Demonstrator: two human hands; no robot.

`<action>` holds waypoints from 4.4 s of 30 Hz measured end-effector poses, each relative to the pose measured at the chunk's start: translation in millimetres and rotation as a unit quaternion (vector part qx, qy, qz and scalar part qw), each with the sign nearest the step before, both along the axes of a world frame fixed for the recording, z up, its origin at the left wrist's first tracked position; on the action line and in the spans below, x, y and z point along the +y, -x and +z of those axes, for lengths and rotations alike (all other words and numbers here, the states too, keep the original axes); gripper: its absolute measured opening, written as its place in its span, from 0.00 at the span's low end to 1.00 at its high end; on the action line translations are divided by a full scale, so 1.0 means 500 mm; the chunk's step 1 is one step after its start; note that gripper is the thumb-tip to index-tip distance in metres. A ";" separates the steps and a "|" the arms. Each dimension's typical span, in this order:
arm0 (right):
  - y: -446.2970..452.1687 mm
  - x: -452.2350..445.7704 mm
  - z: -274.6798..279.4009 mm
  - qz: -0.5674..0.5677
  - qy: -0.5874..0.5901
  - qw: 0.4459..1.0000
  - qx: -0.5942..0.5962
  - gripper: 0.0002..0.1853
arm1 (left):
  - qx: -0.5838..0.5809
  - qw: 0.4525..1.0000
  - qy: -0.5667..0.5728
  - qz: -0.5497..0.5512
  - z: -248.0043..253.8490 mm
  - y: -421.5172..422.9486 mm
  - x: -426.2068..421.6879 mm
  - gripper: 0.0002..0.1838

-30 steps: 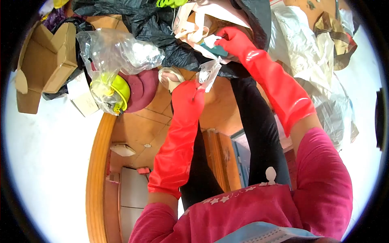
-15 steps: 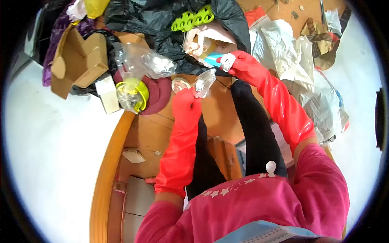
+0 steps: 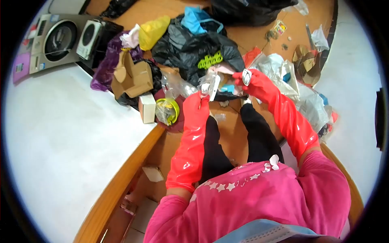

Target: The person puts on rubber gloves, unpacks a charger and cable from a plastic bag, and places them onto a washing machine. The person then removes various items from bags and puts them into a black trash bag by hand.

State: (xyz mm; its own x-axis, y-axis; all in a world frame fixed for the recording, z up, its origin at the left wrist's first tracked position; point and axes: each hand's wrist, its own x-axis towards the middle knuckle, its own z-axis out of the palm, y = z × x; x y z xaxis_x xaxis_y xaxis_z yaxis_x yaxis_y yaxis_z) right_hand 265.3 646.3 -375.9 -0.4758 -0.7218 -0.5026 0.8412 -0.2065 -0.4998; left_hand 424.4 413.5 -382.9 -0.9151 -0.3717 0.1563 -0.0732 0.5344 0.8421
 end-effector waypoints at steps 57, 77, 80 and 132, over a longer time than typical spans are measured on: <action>-0.112 -0.018 0.669 0.089 -0.251 0.886 0.379 0.21 | 0.144 0.959 -0.221 -0.101 0.613 0.158 0.125 0.13; -0.055 0.034 0.646 -0.014 -0.146 0.930 0.338 0.15 | 0.046 0.948 -0.315 -0.022 0.609 0.173 0.081 0.14; -0.053 0.038 0.644 0.010 -0.146 0.934 0.325 0.15 | 0.043 0.953 -0.297 -0.028 0.602 0.172 0.081 0.14; -0.031 0.005 0.510 0.079 -0.173 0.982 -0.012 0.15 | 0.029 0.996 -0.045 -0.074 0.528 0.181 0.128 0.11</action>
State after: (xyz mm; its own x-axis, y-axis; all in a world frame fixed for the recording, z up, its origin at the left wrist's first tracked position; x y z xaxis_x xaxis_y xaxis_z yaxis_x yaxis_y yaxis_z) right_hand 280.7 649.0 -121.1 -0.3560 -0.5691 -0.7412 0.8619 0.1064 -0.4958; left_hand 334.0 477.6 -118.8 -0.9512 -0.2489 0.1825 0.0502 0.4586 0.8872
